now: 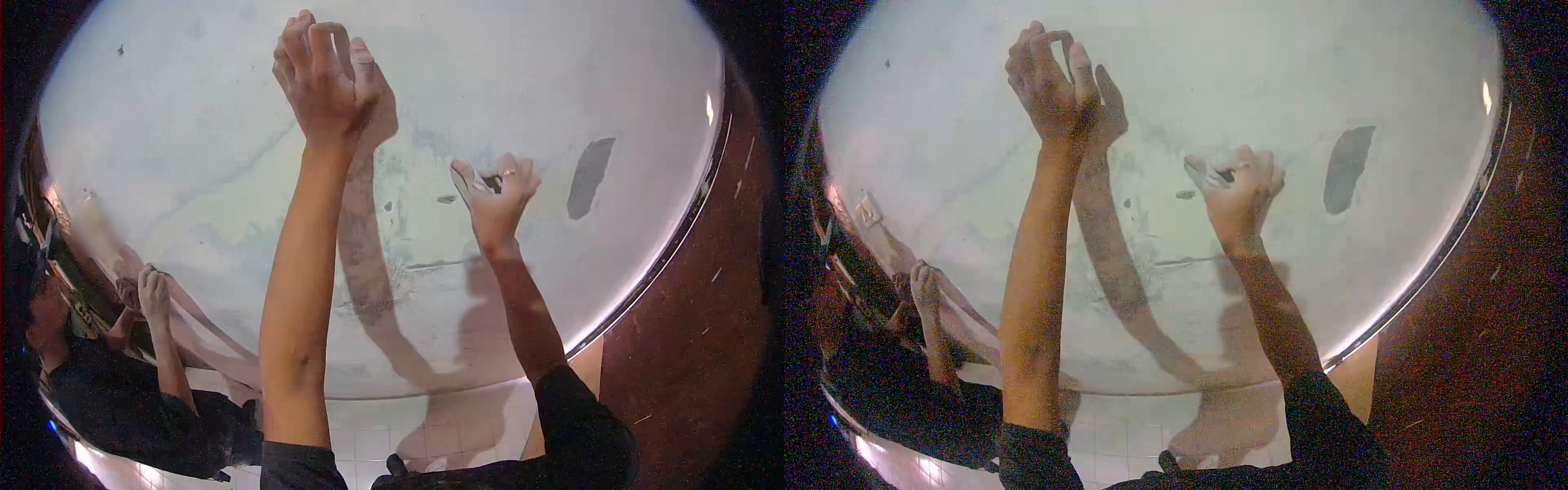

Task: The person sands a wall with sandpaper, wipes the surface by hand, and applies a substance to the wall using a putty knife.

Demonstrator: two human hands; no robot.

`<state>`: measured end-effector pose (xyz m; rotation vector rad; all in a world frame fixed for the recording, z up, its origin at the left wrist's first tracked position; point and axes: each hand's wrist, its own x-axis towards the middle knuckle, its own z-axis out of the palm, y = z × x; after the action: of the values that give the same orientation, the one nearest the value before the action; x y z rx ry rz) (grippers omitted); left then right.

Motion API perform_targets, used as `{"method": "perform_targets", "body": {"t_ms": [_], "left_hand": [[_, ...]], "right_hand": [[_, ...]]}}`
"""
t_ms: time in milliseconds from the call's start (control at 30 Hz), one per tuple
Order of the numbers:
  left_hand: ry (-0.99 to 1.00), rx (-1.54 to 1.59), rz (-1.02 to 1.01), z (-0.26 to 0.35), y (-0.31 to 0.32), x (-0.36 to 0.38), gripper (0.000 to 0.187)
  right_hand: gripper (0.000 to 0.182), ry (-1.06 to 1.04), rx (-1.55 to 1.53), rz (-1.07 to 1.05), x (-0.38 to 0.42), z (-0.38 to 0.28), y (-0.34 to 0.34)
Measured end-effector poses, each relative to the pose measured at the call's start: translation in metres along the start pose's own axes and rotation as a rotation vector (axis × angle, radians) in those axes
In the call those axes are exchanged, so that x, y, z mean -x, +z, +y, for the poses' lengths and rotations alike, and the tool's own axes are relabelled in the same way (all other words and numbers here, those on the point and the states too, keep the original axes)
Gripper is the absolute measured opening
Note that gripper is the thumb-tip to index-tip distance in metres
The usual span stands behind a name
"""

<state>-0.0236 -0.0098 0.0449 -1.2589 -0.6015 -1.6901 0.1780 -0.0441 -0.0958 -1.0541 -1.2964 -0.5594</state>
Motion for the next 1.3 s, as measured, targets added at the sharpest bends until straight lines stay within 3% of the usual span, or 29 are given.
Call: {"method": "perform_targets", "body": {"t_ms": [333, 433, 533, 733, 767, 900, 967, 1000, 1067, 1133, 1200, 1267, 1300], "left_hand": [[-0.012, 0.013, 0.0, 0.001, -0.001, 0.002, 0.021], [-0.018, 0.014, -0.003, -0.001, -0.001, 0.001, 0.021], [-0.019, 0.009, -0.01, -0.002, -0.001, 0.001, 0.021], [-0.015, -0.011, -0.013, 0.0, -0.002, 0.0, 0.021], [-0.023, 0.002, -0.034, 0.003, -0.001, -0.001, 0.023], [-0.057, -0.031, -0.07, 0.007, -0.011, -0.004, 0.029], [-0.086, -0.049, -0.125, 0.01, -0.01, -0.001, 0.036], [-0.104, -0.058, -0.122, 0.015, -0.012, 0.001, 0.039], [-0.15, -0.071, -0.121, 0.035, -0.017, 0.016, 0.047], [-0.067, -0.006, -0.386, 0.084, -0.033, 0.078, 0.059], [0.051, 0.428, -0.89, 0.147, -0.076, 0.187, 0.065], [0.029, 0.697, -1.344, 0.21, -0.13, 0.327, 0.071], [0.25, 0.782, -2.072, 0.236, -0.16, 0.416, 0.063]], "right_hand": [[0.042, -0.01, -0.05, 0.113, 0.004, -0.004, 0.003], [0.041, 0.117, -0.041, 0.106, 0.022, 0.0, 0.007], [0.043, 0.054, 0.016, 0.166, 0.009, 0.0, 0.015], [0.041, 0.127, 0.011, 0.142, 0.016, -0.011, 0.001], [0.041, 0.039, 0.098, 0.108, 0.005, -0.013, -0.007], [0.039, 0.264, -0.214, 0.17, -0.035, -0.012, -0.051], [0.032, 0.493, -0.487, 0.203, -0.02, 0.011, -0.098], [0.029, 0.578, -0.525, 0.2, -0.003, 0.027, -0.12], [0.026, 0.623, -0.295, 0.073, 0.07, 0.094, -0.159], [0.026, 0.656, 0.041, -0.133, 0.187, 0.159, -0.209], [0.024, 0.754, 0.241, -0.288, 0.322, 0.191, -0.281], [0.023, 0.849, 0.301, -0.304, 0.454, 0.187, -0.374], [0.024, 0.877, 0.328, -0.295, 0.508, 0.179, -0.423]]}}
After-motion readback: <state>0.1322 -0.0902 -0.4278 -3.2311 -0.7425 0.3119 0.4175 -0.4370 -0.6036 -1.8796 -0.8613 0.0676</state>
